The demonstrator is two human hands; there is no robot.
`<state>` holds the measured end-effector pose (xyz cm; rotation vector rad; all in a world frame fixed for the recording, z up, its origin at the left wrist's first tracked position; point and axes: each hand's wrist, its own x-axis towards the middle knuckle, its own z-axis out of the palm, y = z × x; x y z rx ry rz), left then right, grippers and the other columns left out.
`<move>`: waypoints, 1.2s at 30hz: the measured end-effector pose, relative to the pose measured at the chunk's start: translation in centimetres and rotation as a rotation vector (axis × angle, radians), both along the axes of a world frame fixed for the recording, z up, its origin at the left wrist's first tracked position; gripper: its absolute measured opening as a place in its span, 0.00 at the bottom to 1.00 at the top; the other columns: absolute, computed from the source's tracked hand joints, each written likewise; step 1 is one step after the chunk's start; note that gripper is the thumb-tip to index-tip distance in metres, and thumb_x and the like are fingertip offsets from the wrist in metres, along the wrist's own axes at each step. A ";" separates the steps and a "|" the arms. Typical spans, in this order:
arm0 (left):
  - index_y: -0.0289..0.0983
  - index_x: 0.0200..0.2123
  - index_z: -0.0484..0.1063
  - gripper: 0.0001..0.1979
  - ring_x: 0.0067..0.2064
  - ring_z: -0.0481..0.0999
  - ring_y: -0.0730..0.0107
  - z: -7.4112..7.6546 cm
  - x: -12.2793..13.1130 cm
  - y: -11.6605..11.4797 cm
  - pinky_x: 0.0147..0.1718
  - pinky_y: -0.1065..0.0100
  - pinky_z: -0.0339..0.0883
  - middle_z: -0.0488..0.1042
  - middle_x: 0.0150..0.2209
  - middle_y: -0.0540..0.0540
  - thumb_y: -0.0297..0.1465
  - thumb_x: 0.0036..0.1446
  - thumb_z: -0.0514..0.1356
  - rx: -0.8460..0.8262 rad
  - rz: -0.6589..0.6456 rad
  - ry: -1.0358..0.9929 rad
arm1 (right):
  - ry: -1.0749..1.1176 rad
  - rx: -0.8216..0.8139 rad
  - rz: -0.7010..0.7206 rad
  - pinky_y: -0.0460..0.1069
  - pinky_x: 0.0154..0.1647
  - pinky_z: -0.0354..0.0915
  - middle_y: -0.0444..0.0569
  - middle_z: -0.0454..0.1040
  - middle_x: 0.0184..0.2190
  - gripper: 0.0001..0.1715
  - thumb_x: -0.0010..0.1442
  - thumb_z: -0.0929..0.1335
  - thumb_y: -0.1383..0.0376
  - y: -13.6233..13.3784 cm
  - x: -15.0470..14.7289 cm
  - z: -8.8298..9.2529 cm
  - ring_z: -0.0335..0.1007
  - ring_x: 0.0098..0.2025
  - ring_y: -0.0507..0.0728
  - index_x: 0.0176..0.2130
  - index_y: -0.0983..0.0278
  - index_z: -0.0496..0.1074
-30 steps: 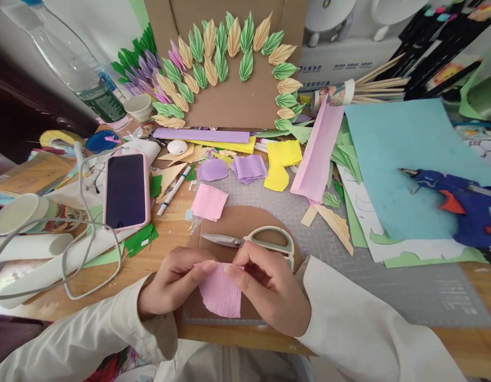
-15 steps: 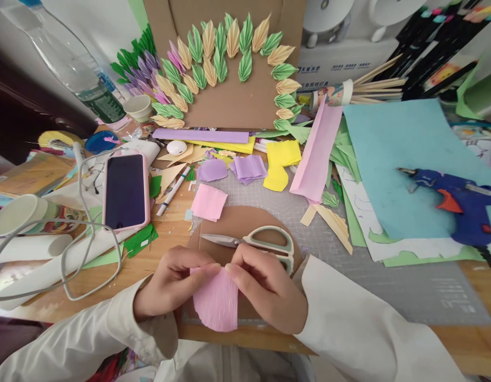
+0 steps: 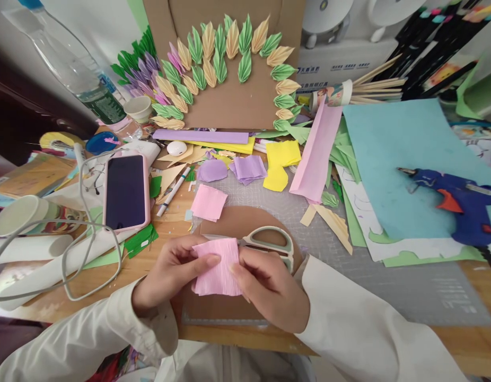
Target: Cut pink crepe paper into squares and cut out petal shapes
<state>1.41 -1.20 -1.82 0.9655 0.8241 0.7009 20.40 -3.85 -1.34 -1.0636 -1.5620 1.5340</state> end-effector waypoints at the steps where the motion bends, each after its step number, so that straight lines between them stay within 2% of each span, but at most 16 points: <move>1: 0.32 0.28 0.73 0.10 0.18 0.65 0.81 0.1 0.0 0.0 0.16 0.78 0.62 0.68 0.19 0.53 0.34 0.55 0.65 0.000 -0.004 0.007 | 0.018 -0.004 0.007 0.46 0.19 0.54 0.41 0.61 0.19 0.17 0.66 0.61 0.59 0.0 0.0 0.0 0.56 0.20 0.49 0.26 0.62 0.62; 3: 0.32 0.26 0.73 0.11 0.17 0.64 0.81 0.1 0.0 0.0 0.16 0.78 0.61 0.67 0.18 0.53 0.34 0.55 0.65 0.003 -0.018 0.015 | 0.032 -0.001 0.004 0.46 0.19 0.54 0.41 0.61 0.21 0.14 0.65 0.62 0.60 0.1 0.0 0.0 0.56 0.21 0.49 0.29 0.62 0.65; 8: 0.32 0.28 0.73 0.15 0.20 0.68 0.79 0.4 0.0 0.1 0.19 0.77 0.64 0.71 0.21 0.50 0.39 0.56 0.64 0.011 -0.057 0.028 | 0.099 -0.039 -0.054 0.45 0.18 0.52 0.41 0.61 0.21 0.14 0.67 0.62 0.60 -0.1 0.2 -0.4 0.54 0.20 0.49 0.30 0.62 0.65; 13: 0.33 0.30 0.70 0.20 0.19 0.68 0.79 0.4 0.1 0.3 0.20 0.77 0.63 0.71 0.20 0.51 0.45 0.61 0.57 -0.033 -0.056 0.021 | 0.296 -0.113 0.060 0.48 0.25 0.55 0.42 0.62 0.21 0.20 0.69 0.58 0.54 0.0 0.3 -0.8 0.54 0.22 0.50 0.32 0.63 0.67; 16: 0.33 0.32 0.70 0.20 0.20 0.68 0.77 0.2 0.1 0.3 0.19 0.76 0.62 0.71 0.20 0.50 0.46 0.62 0.55 -0.031 -0.067 0.023 | 0.316 -0.077 0.091 0.48 0.25 0.55 0.41 0.61 0.21 0.17 0.69 0.59 0.58 0.0 0.1 -0.7 0.54 0.23 0.50 0.33 0.64 0.68; 19: 0.33 0.33 0.70 0.19 0.20 0.68 0.77 0.2 0.1 0.2 0.18 0.76 0.61 0.72 0.20 0.50 0.45 0.63 0.54 -0.017 -0.098 0.038 | 0.327 -0.064 0.104 0.46 0.24 0.55 0.43 0.65 0.25 0.13 0.69 0.59 0.64 -0.2 0.0 -0.6 0.55 0.23 0.48 0.37 0.64 0.70; 23: 0.34 0.32 0.69 0.19 0.19 0.67 0.76 0.4 0.2 0.3 0.18 0.75 0.60 0.71 0.20 0.50 0.44 0.64 0.53 0.031 -0.140 0.063 | 0.301 -0.045 0.108 0.45 0.23 0.56 0.42 0.65 0.25 0.12 0.69 0.59 0.66 -0.4 0.1 -0.8 0.56 0.24 0.49 0.41 0.62 0.71; 28: 0.34 0.32 0.70 0.19 0.19 0.68 0.75 0.5 0.3 0.3 0.18 0.74 0.62 0.70 0.20 0.50 0.43 0.65 0.51 0.086 -0.174 0.100 | 0.203 -0.002 0.024 0.44 0.21 0.58 0.43 0.67 0.27 0.08 0.66 0.61 0.68 -0.4 0.1 -1.1 0.58 0.23 0.48 0.38 0.62 0.68; 30: 0.34 0.32 0.70 0.19 0.19 0.68 0.76 0.5 0.3 0.2 0.18 0.75 0.61 0.70 0.19 0.50 0.43 0.65 0.51 0.102 -0.171 0.115 | 0.177 0.008 -0.024 0.43 0.21 0.58 0.41 0.65 0.25 0.07 0.64 0.61 0.71 -0.3 0.0 -1.0 0.58 0.23 0.48 0.36 0.61 0.67; 33: 0.34 0.29 0.69 0.19 0.18 0.65 0.78 0.4 0.2 0.1 0.17 0.76 0.59 0.69 0.18 0.51 0.41 0.66 0.51 0.141 -0.158 0.131 | 0.156 -0.003 -0.084 0.42 0.25 0.62 0.40 0.64 0.27 0.10 0.61 0.61 0.74 -0.2 -0.2 -0.9 0.62 0.26 0.48 0.37 0.59 0.65; 36: 0.34 0.28 0.69 0.19 0.18 0.65 0.79 0.3 0.0 0.1 0.17 0.77 0.59 0.69 0.18 0.51 0.40 0.66 0.52 0.144 -0.170 0.130 | 0.137 0.001 -0.147 0.42 0.29 0.66 0.42 0.68 0.34 0.19 0.58 0.63 0.76 -0.3 -0.2 -0.9 0.67 0.31 0.50 0.45 0.55 0.63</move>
